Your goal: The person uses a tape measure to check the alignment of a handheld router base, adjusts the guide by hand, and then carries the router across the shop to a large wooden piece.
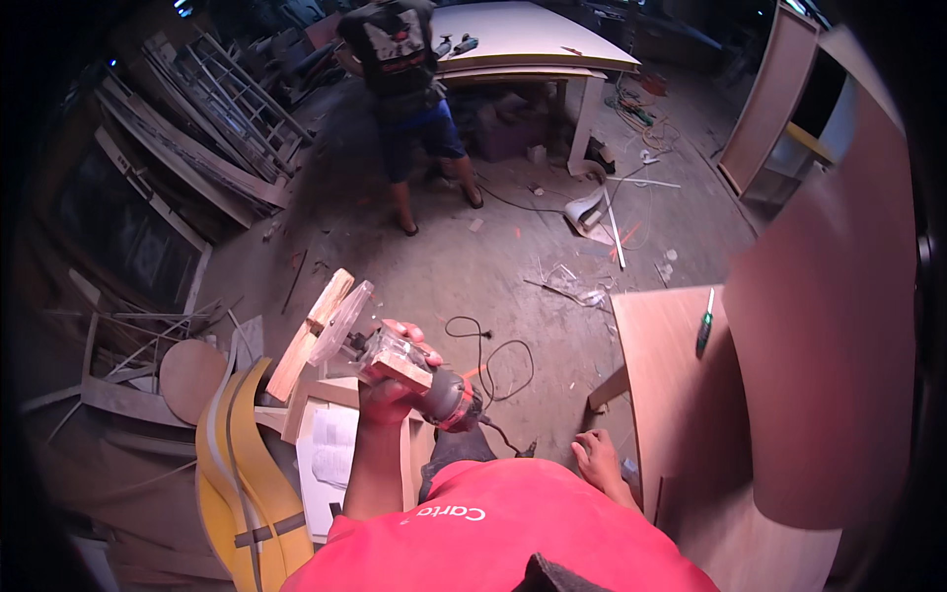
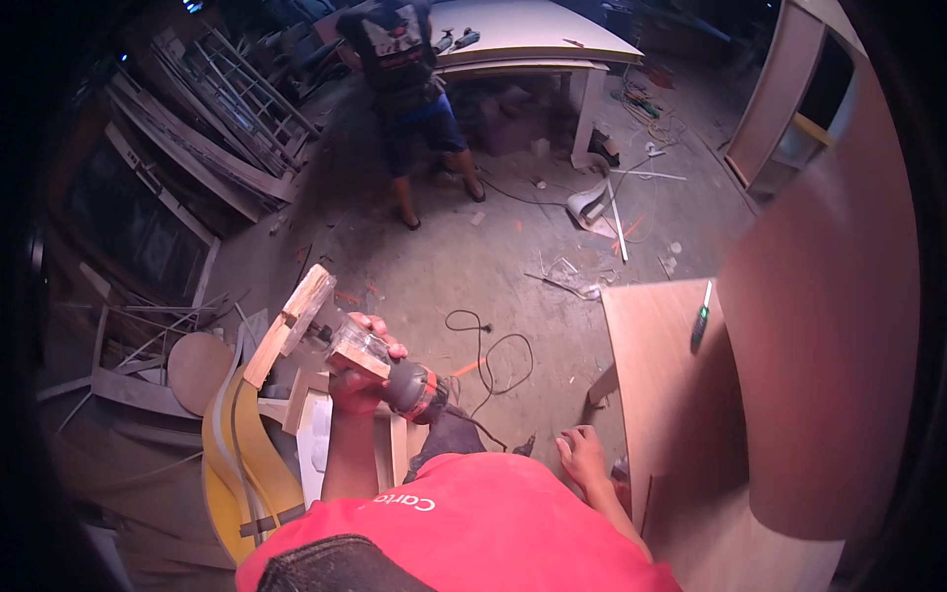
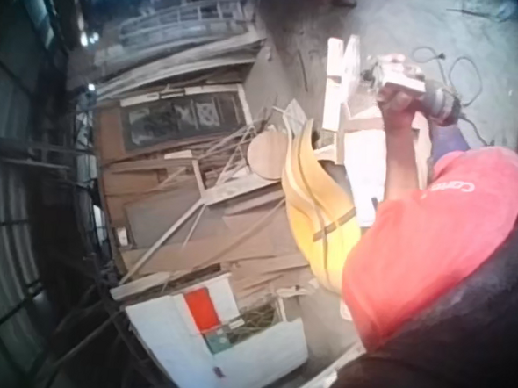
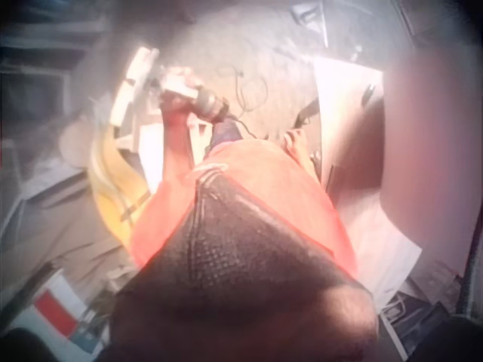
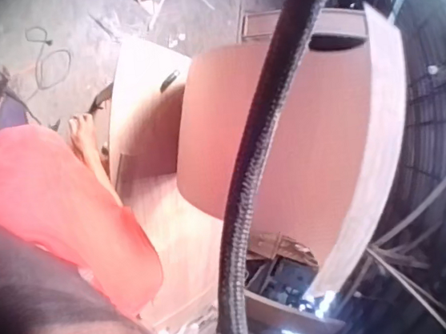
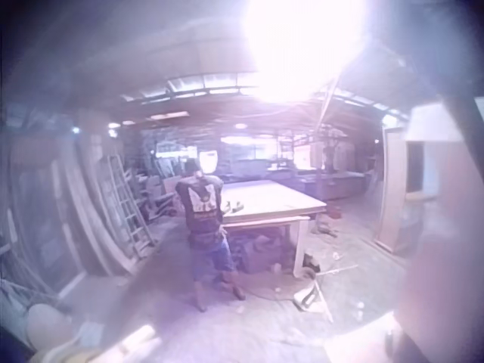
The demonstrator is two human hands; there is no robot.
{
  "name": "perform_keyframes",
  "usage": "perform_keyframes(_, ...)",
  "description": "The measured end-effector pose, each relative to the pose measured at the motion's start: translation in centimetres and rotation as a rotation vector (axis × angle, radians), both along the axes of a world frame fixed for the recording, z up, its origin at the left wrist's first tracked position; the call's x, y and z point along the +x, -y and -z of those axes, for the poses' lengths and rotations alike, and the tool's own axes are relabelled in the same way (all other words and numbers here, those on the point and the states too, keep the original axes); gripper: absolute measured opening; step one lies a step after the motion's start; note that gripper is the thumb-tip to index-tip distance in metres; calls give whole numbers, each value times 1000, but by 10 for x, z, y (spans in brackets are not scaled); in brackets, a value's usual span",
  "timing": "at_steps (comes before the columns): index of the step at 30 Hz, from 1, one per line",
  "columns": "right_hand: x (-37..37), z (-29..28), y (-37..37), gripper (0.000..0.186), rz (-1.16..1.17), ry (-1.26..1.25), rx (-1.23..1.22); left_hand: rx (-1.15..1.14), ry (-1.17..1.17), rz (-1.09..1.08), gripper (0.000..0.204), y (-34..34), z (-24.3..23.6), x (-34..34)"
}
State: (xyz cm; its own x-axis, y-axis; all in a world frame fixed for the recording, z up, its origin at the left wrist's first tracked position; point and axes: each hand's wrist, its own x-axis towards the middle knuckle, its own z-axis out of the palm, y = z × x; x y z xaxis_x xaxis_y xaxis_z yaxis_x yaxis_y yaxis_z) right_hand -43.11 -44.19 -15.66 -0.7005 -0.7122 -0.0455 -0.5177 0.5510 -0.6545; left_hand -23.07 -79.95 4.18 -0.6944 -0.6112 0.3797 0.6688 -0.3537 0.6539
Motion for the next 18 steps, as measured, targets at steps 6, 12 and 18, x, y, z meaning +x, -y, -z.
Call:
perform_keyframes(6,-58,-6,149,26,199,13,26,50,-107,119,77,167,4,-56)
perform_keyframes(12,-95,-44,291,25,154,-64,52,30,-123,77,81,295,-21,-64)
perform_keyframes(18,-131,-49,385,24,151,-87,-14,-70,-161,23,79,382,-31,-75)
